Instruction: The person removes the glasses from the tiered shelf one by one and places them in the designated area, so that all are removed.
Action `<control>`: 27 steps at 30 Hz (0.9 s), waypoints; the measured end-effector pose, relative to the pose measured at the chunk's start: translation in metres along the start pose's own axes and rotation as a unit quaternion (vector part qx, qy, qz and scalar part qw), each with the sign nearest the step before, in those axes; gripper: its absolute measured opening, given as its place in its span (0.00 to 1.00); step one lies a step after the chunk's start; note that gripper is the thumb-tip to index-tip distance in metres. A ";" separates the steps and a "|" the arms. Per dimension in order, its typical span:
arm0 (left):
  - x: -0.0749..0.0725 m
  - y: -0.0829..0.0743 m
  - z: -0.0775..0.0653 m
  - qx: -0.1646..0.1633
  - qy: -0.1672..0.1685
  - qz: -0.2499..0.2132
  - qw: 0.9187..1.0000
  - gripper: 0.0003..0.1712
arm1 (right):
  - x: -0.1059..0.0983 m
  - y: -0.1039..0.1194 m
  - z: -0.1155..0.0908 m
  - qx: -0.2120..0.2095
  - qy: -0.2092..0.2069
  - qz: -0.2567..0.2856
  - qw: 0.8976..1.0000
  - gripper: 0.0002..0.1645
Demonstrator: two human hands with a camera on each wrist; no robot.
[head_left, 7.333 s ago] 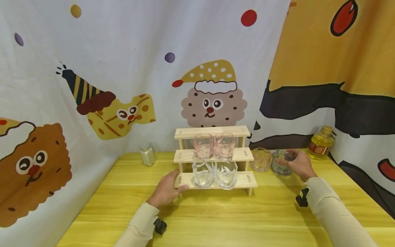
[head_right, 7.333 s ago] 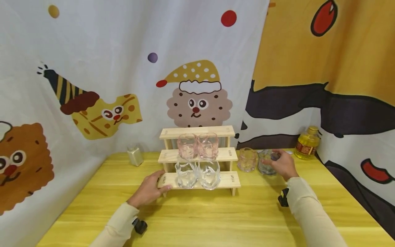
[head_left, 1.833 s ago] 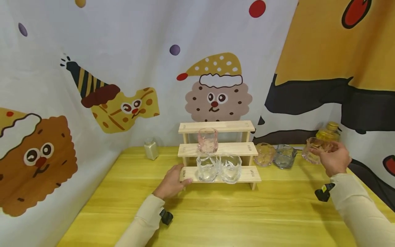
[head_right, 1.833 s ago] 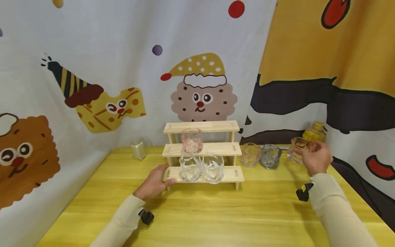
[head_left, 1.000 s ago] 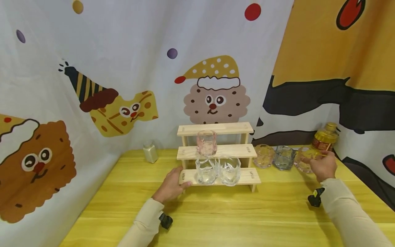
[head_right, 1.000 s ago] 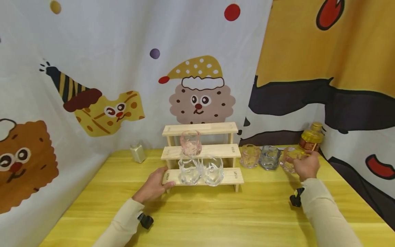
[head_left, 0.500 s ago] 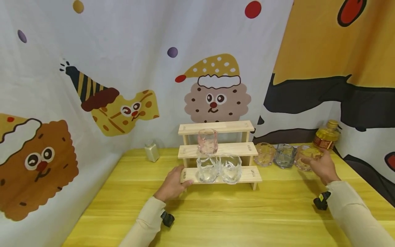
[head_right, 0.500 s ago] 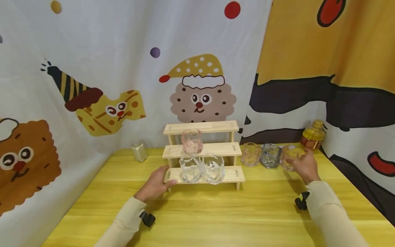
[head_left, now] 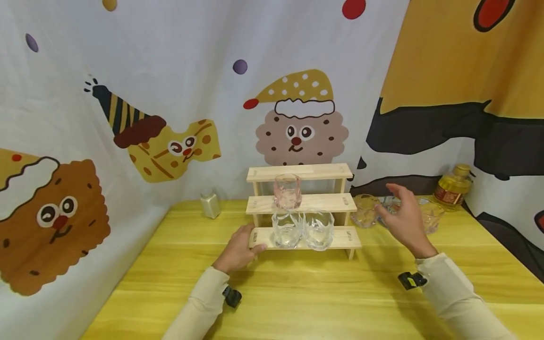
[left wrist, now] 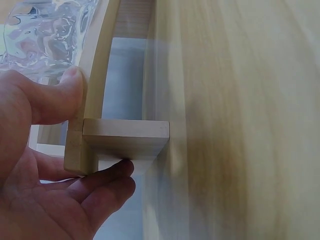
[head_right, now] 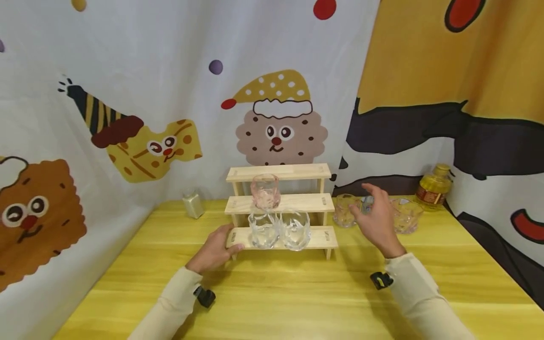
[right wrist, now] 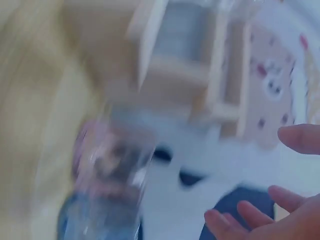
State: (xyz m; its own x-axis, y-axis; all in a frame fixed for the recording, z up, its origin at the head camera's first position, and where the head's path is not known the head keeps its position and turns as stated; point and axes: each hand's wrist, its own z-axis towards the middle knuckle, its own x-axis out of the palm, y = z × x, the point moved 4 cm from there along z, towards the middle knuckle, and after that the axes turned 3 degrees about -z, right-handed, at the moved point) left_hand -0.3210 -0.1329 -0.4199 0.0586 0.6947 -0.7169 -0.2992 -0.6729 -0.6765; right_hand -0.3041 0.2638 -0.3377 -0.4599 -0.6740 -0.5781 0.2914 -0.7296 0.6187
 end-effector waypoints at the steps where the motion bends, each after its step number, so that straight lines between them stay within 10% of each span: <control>1: 0.000 0.000 0.001 0.003 0.001 0.000 1.000 0.37 | 0.006 0.008 -0.001 -0.004 0.010 0.018 1.000 0.35; 12: 0.000 -0.001 0.002 -0.003 -0.001 -0.001 1.000 0.37 | 0.076 0.076 0.004 0.021 0.148 0.204 0.968 0.35; 27: -0.001 -0.001 0.000 -0.007 0.001 -0.005 1.000 0.38 | 0.134 0.128 0.040 0.051 0.211 0.156 0.964 0.50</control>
State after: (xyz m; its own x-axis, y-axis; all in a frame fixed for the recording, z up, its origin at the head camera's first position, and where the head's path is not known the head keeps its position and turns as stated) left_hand -0.3212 -0.1327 -0.4186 0.0624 0.7006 -0.7108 -0.2862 -0.6697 -0.6852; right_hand -0.3622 0.0846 -0.3149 0.0257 -0.8611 -0.5078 0.2658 -0.4838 0.8338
